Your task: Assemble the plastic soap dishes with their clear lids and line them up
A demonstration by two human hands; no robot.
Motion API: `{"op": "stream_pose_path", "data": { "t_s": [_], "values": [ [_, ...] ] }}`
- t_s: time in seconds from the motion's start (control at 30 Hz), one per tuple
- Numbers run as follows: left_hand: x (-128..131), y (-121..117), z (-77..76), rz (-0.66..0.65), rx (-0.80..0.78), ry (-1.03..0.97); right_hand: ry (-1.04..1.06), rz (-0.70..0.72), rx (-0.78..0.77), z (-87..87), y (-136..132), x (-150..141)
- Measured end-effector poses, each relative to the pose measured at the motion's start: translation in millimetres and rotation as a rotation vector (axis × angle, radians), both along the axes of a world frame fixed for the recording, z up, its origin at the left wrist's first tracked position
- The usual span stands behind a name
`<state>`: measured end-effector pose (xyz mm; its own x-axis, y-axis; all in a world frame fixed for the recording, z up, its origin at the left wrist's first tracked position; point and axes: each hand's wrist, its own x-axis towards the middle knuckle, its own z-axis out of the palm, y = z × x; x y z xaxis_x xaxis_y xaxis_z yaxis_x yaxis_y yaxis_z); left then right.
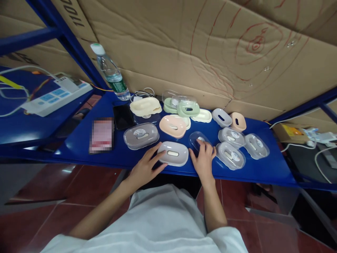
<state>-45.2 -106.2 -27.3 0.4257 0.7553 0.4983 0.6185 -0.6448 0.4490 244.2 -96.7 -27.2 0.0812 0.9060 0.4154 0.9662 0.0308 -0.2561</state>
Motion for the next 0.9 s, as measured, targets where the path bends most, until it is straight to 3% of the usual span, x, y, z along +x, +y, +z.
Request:
{"op": "stream_pose_path", "data": {
  "t_s": [0.13, 0.3, 0.53, 0.67, 0.9],
  "values": [
    [-1, 0, -0.1, 0.005, -0.028, -0.026, 0.040, 0.056, 0.025, 1.8, -5, 0],
    [-2, 1, 1.2, 0.020, -0.214, -0.102, 0.223, 0.288, 0.034, 19.4, -21, -8],
    [-7, 2, -5.3, -0.016, -0.326, -0.185, 0.000, 0.564, -0.004, 32.7, -38, -49],
    [-8, 1, -4.5, -0.026, -0.345, -0.157, -0.079, 0.617, -0.003, 35.9, -34, -57],
    [-8, 3, 1.0, -0.033, -0.351, -0.131, -0.118, 0.570, 0.017, 36.0, -33, -62]
  ]
}}
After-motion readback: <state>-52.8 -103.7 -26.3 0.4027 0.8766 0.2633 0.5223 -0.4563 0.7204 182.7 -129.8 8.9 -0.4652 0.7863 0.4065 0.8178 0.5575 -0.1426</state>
